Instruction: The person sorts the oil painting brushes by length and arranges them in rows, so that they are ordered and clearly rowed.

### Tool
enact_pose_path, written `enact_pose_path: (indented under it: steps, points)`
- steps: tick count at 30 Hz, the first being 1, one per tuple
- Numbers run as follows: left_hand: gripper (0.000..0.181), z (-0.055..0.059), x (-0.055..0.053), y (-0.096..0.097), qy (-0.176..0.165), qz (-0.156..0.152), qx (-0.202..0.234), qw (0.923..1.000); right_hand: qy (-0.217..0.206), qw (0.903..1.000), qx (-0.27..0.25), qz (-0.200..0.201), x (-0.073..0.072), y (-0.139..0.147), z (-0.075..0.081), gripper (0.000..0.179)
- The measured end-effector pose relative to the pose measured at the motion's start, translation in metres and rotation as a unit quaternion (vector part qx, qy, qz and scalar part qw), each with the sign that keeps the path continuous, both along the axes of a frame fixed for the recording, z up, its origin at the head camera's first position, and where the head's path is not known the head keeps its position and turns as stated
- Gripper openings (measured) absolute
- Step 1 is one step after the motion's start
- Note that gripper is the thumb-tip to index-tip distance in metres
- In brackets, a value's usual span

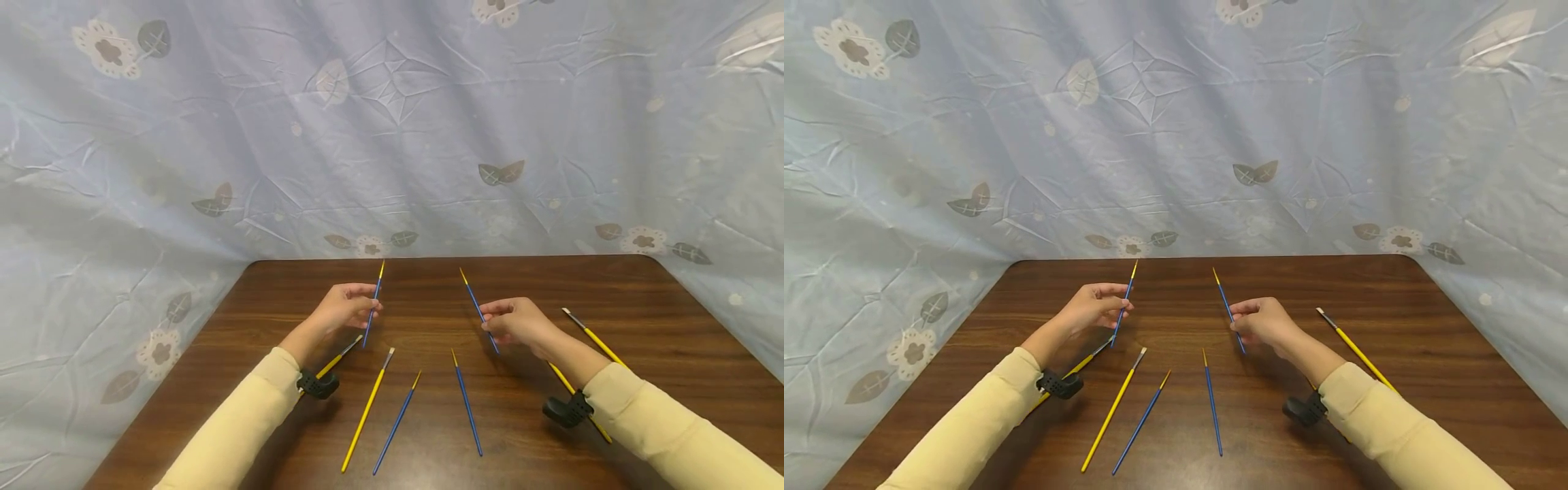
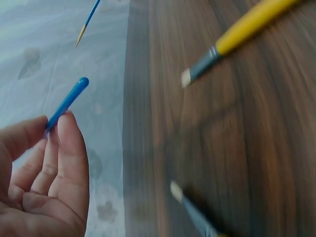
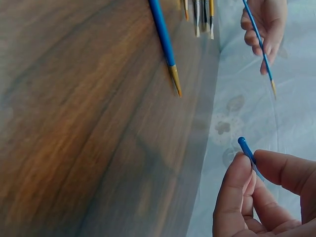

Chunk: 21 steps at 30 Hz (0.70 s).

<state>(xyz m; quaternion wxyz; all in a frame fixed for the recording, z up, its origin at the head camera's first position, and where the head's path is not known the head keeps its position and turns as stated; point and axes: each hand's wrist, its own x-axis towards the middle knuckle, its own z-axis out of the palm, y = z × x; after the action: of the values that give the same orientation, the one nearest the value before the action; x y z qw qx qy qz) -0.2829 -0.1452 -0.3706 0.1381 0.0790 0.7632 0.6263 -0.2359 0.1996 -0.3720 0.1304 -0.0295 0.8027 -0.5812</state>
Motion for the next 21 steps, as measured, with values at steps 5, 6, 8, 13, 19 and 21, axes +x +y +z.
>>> enact_pose_path:
  steps: [5, 6, 8, 13, 19, 21]
  points:
    - [0.042, -0.003, -0.008, 0.021, -0.025, 0.015, 0.006, 0.9995, -0.012, 0.9998, -0.006, -0.012, -0.009, -0.005, -0.001, 0.046]
    - [0.042, -0.004, -0.009, 0.023, -0.027, 0.017, 0.005, 0.9995, -0.014, 0.9998, -0.006, -0.013, -0.011, -0.007, -0.001, 0.046]
    - [0.044, -0.007, -0.014, 0.028, -0.036, 0.02, 0.007, 0.9991, -0.016, 0.9997, -0.007, -0.016, -0.014, -0.009, -0.002, 0.045]
    - [0.046, -0.013, -0.023, 0.039, -0.057, 0.027, 0.026, 0.9977, -0.018, 0.9997, -0.006, -0.018, -0.021, -0.012, -0.004, 0.044]
    - [0.048, -0.014, -0.032, 0.055, -0.076, 0.027, 0.04, 0.9959, -0.03, 0.9992, -0.012, -0.025, -0.029, -0.014, -0.008, 0.044]
    - [0.048, -0.014, -0.035, 0.06, -0.079, 0.022, 0.038, 0.9959, -0.033, 0.999, -0.014, -0.027, -0.032, -0.015, -0.009, 0.045]
